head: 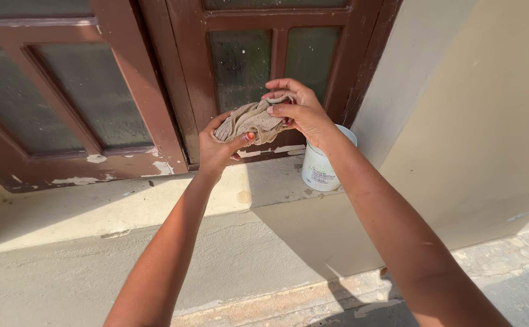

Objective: The person wipes a window frame and glass panes with a cloth. They then rinse the cloth in a bucket and wring it out by hand before continuing to clean the glass surfaces.

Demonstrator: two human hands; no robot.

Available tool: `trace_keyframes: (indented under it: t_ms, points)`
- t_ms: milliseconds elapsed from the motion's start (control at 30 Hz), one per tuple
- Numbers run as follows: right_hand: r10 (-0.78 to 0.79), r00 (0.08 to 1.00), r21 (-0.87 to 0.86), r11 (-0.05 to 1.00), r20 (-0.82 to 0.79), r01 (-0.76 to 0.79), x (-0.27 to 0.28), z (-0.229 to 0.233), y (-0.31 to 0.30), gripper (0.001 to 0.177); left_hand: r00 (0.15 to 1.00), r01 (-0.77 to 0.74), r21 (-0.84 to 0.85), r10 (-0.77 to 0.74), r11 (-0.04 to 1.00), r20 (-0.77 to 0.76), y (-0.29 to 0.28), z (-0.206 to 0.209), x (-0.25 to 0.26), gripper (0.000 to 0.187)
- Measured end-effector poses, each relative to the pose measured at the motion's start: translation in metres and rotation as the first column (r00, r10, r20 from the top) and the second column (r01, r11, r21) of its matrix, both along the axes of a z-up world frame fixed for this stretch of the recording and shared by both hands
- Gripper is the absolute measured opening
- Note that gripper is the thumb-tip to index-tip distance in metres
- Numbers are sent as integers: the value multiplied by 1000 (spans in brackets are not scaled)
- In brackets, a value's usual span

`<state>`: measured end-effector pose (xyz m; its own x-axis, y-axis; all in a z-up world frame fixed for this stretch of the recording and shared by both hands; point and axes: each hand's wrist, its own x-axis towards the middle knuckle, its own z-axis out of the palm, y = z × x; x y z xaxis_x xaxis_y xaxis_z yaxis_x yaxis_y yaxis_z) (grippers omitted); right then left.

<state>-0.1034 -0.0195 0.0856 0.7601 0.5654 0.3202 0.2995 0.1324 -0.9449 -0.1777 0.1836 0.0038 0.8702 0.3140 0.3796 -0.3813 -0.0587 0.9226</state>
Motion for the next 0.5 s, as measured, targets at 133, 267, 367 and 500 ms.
trace_keyframes:
  t_ms: [133, 267, 367, 500]
  points:
    - [160, 987, 77, 984, -5, -159, -9, -19, 57, 48, 983, -166, 28, 163, 986, 86, 39, 1, -45, 72]
    - [198, 980, 57, 978, 18, -199, -21, -31, 103, 49, 911, -398, 130, 375, 908, 171, 71, -4, -77, 65]
    - [198, 979, -21, 980, 54, -197, -30, -31, 128, 49, 843, -519, 213, 453, 828, 292, 95, -12, -88, 47]
    - [248, 955, -165, 961, 160, -222, -40, -28, 159, 42, 780, -610, 244, 517, 754, 352, 119, -16, -103, 33]
